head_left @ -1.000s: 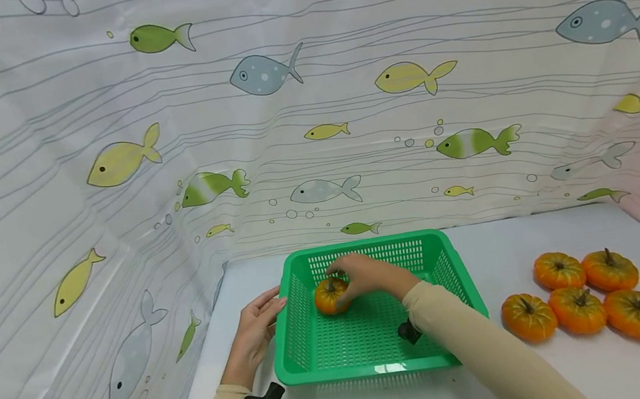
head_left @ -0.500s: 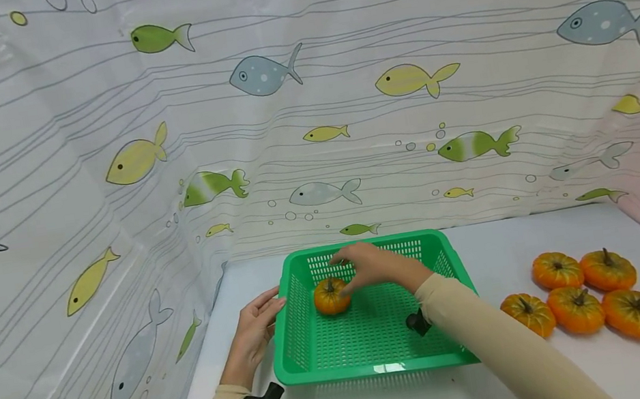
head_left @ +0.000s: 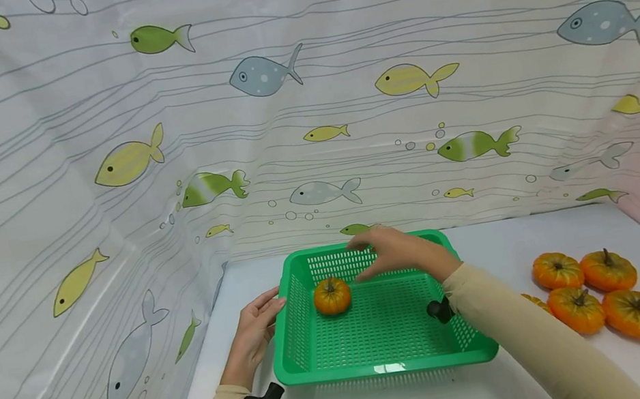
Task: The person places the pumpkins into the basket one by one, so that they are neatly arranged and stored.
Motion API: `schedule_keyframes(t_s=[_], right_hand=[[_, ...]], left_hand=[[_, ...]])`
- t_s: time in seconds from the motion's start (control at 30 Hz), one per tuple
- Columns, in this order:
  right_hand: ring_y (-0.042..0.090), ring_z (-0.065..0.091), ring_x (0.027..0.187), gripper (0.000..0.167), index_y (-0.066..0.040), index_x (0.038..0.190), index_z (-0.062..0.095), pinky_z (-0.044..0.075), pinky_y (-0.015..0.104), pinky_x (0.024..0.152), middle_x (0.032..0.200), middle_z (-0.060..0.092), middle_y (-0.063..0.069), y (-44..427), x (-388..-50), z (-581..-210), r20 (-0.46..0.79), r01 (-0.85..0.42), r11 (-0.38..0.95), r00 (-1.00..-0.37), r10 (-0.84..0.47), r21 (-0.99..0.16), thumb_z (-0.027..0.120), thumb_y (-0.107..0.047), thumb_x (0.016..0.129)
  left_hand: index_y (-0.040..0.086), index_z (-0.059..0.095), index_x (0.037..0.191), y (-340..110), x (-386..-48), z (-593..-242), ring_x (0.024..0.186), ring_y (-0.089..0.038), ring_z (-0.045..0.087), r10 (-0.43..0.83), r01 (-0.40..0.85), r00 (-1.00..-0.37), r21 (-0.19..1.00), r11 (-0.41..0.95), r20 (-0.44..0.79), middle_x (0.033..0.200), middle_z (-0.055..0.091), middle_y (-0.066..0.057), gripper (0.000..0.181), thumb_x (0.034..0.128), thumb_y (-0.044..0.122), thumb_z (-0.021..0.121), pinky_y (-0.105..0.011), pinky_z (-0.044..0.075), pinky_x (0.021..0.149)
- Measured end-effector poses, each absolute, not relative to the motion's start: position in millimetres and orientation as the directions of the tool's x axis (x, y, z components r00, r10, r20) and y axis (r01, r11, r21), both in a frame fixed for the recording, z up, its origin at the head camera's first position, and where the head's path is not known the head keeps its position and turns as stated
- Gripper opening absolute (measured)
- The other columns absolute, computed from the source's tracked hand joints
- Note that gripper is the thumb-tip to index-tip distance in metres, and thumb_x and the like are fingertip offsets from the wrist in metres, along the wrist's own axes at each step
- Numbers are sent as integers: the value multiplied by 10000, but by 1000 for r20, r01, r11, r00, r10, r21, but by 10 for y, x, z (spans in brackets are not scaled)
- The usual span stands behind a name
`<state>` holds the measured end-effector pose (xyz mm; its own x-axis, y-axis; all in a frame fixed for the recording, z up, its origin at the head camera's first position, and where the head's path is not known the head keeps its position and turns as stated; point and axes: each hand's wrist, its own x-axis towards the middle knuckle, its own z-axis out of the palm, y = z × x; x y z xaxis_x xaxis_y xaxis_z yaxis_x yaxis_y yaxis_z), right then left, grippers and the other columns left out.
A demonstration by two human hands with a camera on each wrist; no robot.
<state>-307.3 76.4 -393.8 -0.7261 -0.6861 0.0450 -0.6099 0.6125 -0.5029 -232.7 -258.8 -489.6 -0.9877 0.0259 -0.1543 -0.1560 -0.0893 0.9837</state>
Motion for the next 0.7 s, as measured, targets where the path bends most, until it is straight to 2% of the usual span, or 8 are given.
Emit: schedule_keyframes(t_s=[0.27,0.7], right_hand=[[318,640,1273,705,-83,1417,619,565,503,1062,1386,669,121,1106,-3010,-3777,93,-586,613,-758,-645,-530,875,-384,834],[345,649,1238,641,-36,1382,635,568,541,1042,1373,668,156,1717,-2826,-3614,167,-564,635,-802,-573,-529,870,-301,848]], left_hand=[[12,478,1512,-2593,-2306,-4898,862,-59,741,46,-153,-988,984,-96,-149,995,736,73,548,1015,142,670,-233,645,757],[8,480,1512,-2645,-2275,-4883,861,-62,745,64,-150,-987,984,-92,-145,994,739,75,553,1014,149,675,-237,646,748]])
